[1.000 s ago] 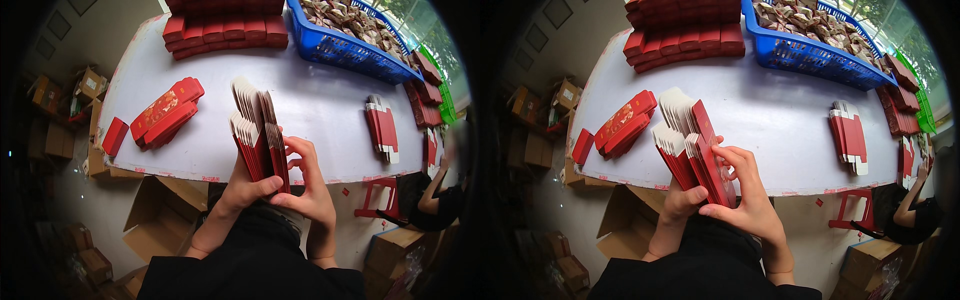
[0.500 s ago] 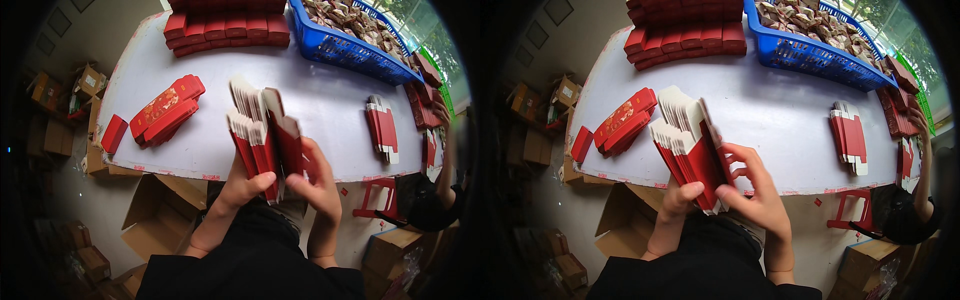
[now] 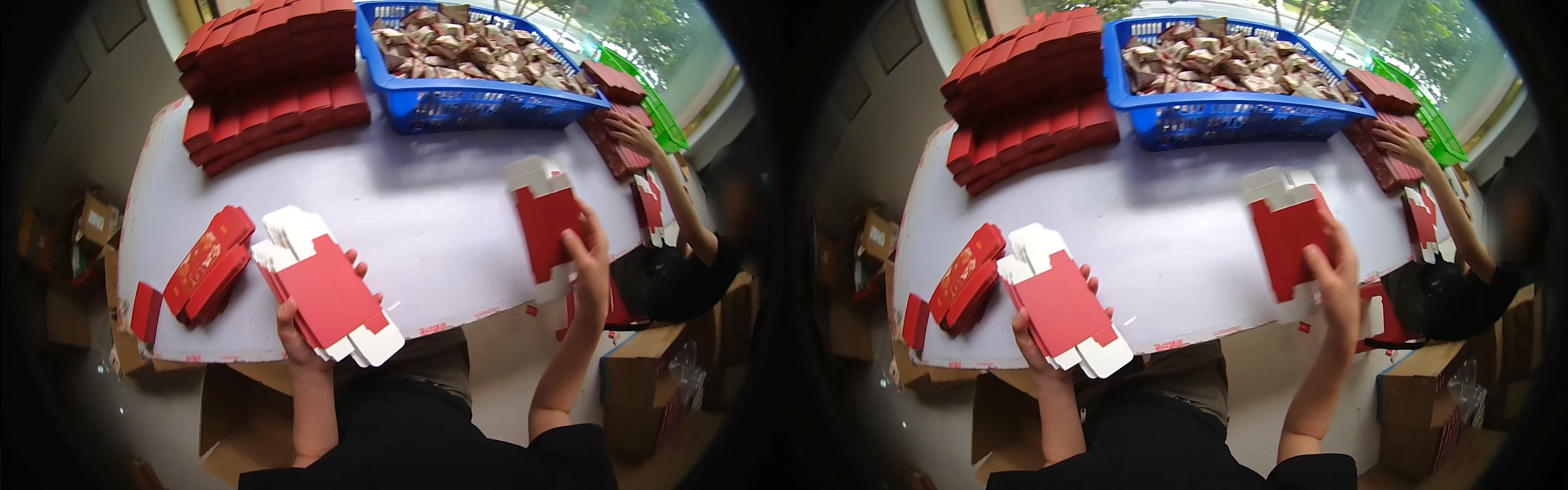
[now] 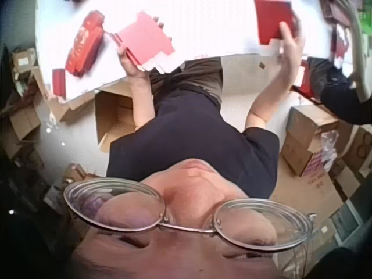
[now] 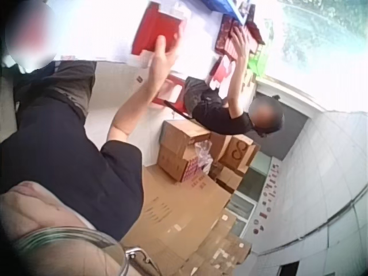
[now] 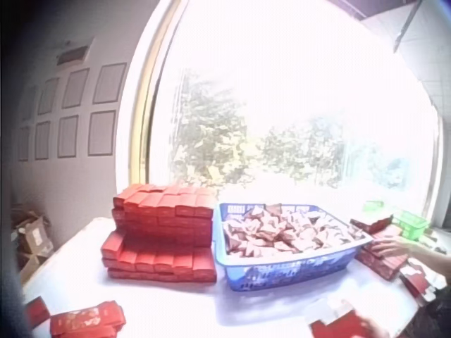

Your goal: The person folds flat red cardboard pieces into small boxes, places wrapped items from a blue basket into each box, and stacks the completed boxes on the table. The person repeats this process multiple times.

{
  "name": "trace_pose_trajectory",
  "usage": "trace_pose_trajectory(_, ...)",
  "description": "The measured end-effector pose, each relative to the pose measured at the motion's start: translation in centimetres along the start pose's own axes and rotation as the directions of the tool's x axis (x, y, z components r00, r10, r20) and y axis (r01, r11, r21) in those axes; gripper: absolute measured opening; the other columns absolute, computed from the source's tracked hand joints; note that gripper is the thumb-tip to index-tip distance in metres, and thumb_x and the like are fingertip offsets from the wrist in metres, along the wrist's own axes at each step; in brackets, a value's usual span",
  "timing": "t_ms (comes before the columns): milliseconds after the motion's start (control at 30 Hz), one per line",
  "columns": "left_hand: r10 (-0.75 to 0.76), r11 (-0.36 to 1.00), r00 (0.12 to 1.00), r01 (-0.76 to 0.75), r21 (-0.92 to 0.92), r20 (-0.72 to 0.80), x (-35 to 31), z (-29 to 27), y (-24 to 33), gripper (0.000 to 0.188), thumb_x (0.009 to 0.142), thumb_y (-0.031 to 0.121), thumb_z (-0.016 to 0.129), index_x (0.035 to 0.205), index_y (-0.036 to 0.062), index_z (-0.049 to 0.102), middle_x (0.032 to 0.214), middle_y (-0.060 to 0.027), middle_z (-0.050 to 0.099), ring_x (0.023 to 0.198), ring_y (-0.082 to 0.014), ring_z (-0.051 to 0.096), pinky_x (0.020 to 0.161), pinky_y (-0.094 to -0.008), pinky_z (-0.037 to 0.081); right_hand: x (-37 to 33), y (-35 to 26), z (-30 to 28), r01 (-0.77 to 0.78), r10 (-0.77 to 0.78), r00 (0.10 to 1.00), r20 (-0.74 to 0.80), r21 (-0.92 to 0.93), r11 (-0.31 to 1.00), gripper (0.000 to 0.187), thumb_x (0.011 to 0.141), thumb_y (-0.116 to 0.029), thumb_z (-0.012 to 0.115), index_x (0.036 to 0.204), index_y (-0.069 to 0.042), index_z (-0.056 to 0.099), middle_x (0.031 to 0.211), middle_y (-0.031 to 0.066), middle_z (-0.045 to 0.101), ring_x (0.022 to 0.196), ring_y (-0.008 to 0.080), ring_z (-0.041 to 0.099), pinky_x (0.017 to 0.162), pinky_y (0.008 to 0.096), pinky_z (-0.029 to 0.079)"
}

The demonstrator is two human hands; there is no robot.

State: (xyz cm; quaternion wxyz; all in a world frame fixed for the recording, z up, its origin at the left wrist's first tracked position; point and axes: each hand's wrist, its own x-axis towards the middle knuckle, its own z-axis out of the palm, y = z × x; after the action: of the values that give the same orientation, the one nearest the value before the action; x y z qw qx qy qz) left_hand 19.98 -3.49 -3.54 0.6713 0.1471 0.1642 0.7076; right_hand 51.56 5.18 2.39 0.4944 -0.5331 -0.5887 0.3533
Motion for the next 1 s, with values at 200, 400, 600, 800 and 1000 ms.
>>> trace_pose_trajectory(200, -0.013, 0.998, 0.999, 0.011, -0.056, -0.03, 0.5, 0.0, -0.6, 0.078, 0.071, 0.035, 0.057, 0.135, 0.0047, 0.023, 0.125, -0.0193, 0.039, 0.114, -0.0307, 0.044, 0.086, -0.0539, 0.045, 4.1, -0.5, -10.0, -0.01, -0.03, 0.993, -0.116, -0.329, 0.944, 0.025, 0.078, 0.002, 0.048, 0.102, 0.0, 0.053, 0.094, 0.0063, 0.057, 0.084, 0.0094, 0.053, 0.069, 0.0234, 0.043)
trace_pose_trajectory(400, -0.006, 0.999, 0.999, 0.004, -0.037, -0.044, 0.3, 0.0, -0.4, 0.078, 0.07, 0.035, 0.057, 0.134, 0.0042, 0.024, 0.125, -0.0194, 0.04, 0.114, -0.0308, 0.044, 0.085, -0.0532, 0.046, 8.1, -4.4, -4.5, 0.527, -0.408, 0.71, 0.574, -0.818, -0.233, 0.003, 0.067, -0.003, 0.056, 0.067, -0.006, 0.055, 0.087, 0.0029, 0.056, 0.095, 0.0232, 0.052, 0.09, 0.038, 0.039)
trace_pose_trajectory(600, -0.013, 0.999, 1.0, 0.013, -0.048, -0.005, 0.2, -0.2, -0.1, 0.079, 0.07, 0.035, 0.057, 0.134, 0.0015, 0.023, 0.127, -0.0205, 0.038, 0.114, -0.0303, 0.044, 0.088, -0.0523, 0.045, 9.8, 0.6, -3.9, 0.923, -0.342, 0.15, 0.928, -0.255, -0.287, 0.013, 0.067, -0.011, 0.058, 0.058, -0.011, 0.049, 0.101, 0.0015, 0.056, 0.109, 0.0178, 0.046, 0.104, 0.0441, 0.032)
trace_pose_trajectory(800, -0.065, 0.997, 0.991, 0.067, -0.021, 0.115, -0.1, 0.4, -0.1, 0.085, 0.063, 0.031, 0.061, 0.132, -0.0018, 0.024, 0.124, -0.0222, 0.038, 0.107, -0.0301, 0.048, 0.085, -0.0506, 0.048, 7.7, -0.7, -1.3, 0.933, -0.454, 0.225, 0.862, -0.326, -0.156, 0.034, 0.069, -0.008, 0.058, 0.103, -0.011, 0.06, 0.107, 0.0075, 0.055, 0.099, 0.0219, 0.053, 0.092, 0.0414, 0.041)
trace_pose_trajectory(1000, 0.094, 0.992, 0.986, -0.105, 0.075, 0.139, 0.0, 2.6, -1.7, 0.088, 0.062, 0.04, 0.062, 0.13, -0.0024, 0.026, 0.122, -0.0204, 0.039, 0.108, -0.0315, 0.047, 0.092, -0.0442, 0.042, -2.1, -1.4, 8.7, 0.223, -0.068, 0.483, 0.873, -0.048, 0.974, 0.048, 0.083, -0.023, 0.061, 0.124, -0.008, 0.043, 0.101, 0.0125, 0.06, 0.094, 0.0247, 0.058, 0.082, 0.0342, 0.046)
